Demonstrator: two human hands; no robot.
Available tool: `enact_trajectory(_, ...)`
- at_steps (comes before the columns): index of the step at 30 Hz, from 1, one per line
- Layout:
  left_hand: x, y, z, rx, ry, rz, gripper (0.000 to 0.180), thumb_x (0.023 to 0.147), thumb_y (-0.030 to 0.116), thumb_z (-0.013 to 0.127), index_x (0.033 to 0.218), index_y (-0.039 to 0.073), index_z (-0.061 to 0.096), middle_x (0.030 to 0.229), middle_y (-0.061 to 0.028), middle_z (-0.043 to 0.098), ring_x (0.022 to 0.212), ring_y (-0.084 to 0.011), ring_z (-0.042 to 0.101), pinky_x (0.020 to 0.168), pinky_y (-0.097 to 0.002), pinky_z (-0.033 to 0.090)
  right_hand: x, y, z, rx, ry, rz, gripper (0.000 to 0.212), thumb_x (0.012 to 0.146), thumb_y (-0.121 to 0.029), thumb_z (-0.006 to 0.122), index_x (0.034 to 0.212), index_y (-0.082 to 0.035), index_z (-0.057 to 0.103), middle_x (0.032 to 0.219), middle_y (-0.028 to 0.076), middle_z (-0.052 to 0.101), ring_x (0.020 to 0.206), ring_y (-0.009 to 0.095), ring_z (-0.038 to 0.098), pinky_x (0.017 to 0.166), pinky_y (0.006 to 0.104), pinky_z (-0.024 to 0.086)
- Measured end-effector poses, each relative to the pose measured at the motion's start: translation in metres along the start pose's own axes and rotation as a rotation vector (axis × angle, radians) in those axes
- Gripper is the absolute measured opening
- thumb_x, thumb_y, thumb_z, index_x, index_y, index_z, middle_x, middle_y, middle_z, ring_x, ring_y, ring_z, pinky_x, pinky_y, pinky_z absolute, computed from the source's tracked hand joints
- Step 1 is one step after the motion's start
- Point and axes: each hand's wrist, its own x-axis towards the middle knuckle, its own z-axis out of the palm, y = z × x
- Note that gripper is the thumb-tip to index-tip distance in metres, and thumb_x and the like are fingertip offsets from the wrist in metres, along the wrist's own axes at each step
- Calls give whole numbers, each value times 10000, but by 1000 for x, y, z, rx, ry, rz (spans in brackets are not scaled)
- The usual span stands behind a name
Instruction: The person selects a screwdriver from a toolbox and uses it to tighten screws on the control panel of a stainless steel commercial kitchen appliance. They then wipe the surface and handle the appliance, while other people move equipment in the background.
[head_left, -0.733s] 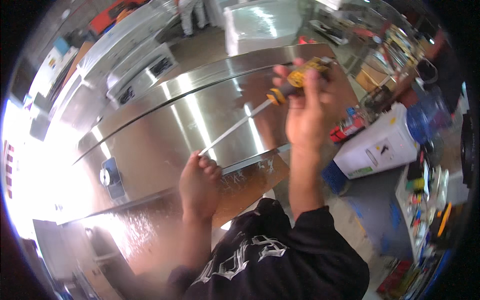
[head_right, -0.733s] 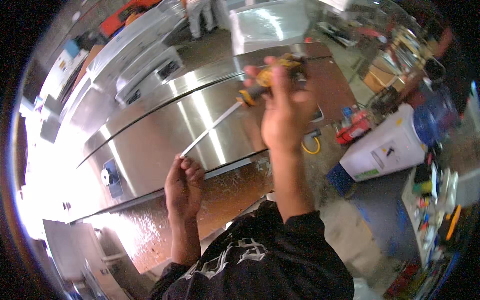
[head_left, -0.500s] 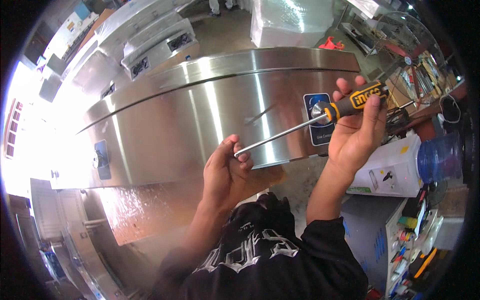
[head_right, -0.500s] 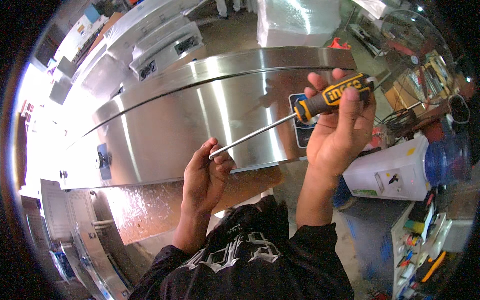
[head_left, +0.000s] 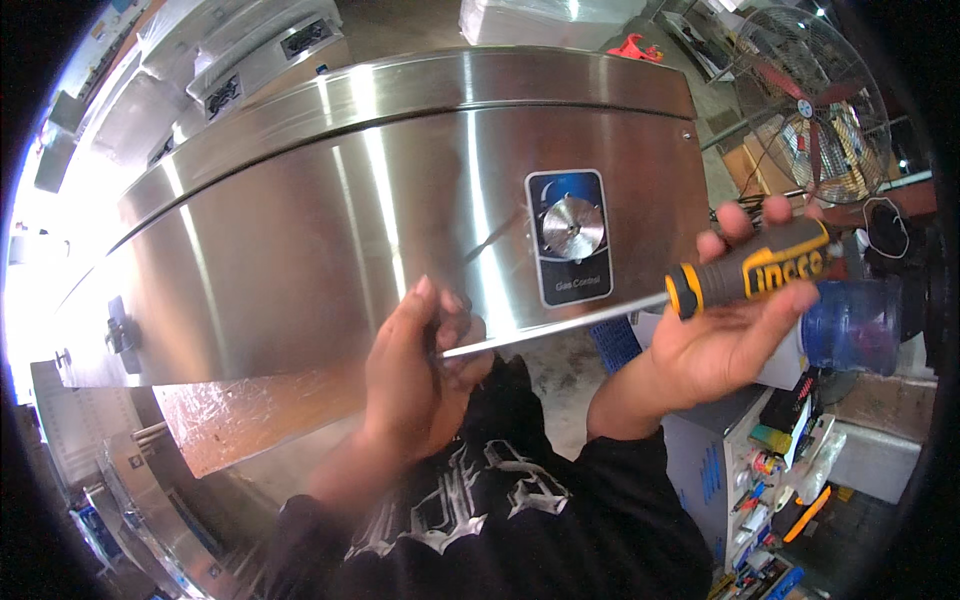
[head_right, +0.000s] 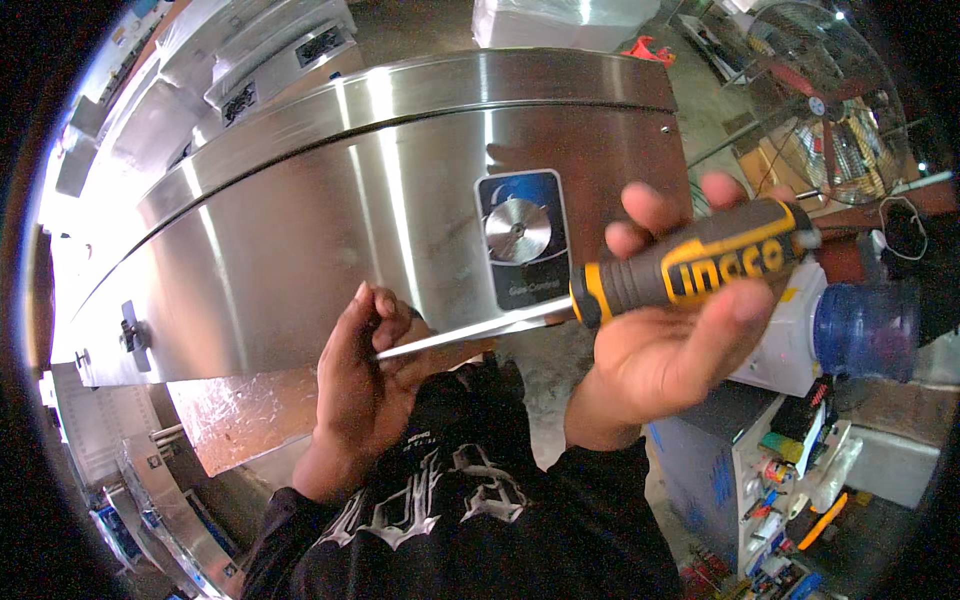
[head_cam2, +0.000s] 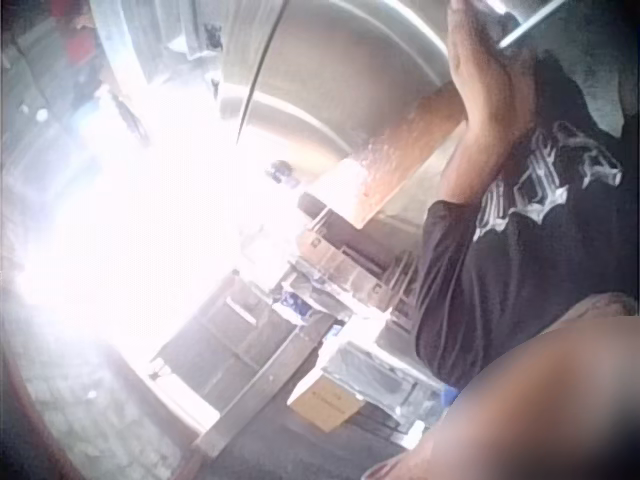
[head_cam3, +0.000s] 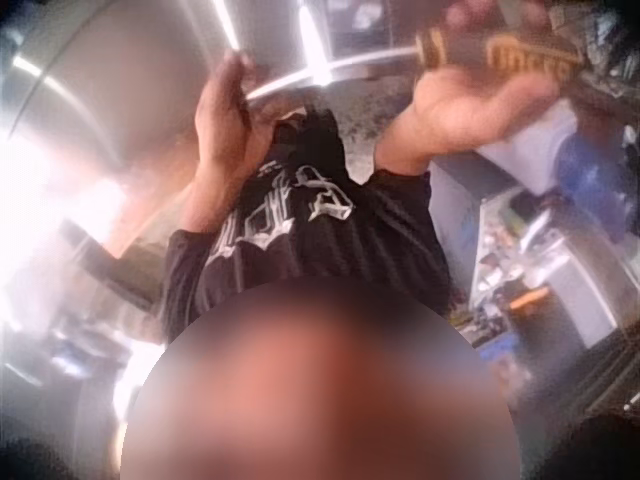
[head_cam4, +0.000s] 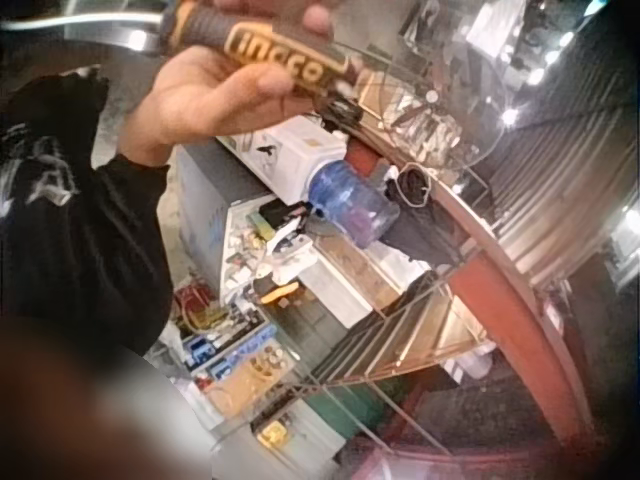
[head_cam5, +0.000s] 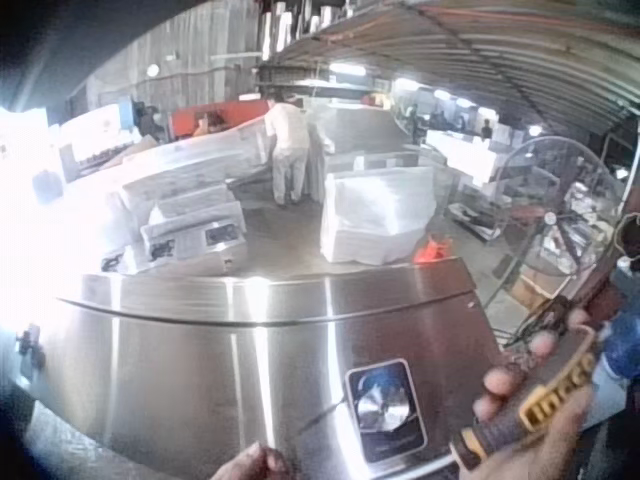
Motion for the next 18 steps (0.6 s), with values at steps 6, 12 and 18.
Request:
enact_trajectory(6, 13, -16, 13, -2, -39, -177, 316, 1113, 330, 402, 956, 92, 538, 718, 18, 406, 562, -76, 354, 459, -230, 303, 17, -11, -28, 29, -107, 32, 692, 1031, -335, 601, 1525, 8, 259, 1420, 177, 463, 1147, 283, 618, 882, 382, 606)
enact_trajectory(12, 27, -23, 22, 113, -30, -111, 325, 1113, 336, 400, 924, 95, 510, 706, 24, 387, 510, -66, 301, 432, -226, 260, 31, -26, -46, 71, -194, 9, 767, 985, -286, 681, 1516, -10, 201, 1387, 154, 417, 1155, 257, 580, 903, 355, 568)
enact_trajectory(18, 37, -20, 35, 120, 1, -132, 325, 1115, 353, 399, 929, 109, 509, 700, 46, 369, 512, -51, 294, 429, -219, 251, 74, -45, -54, -73, -172, -221, 697, 967, -314, 699, 1445, 22, 318, 1346, 202, 456, 1146, 290, 579, 859, 339, 551)
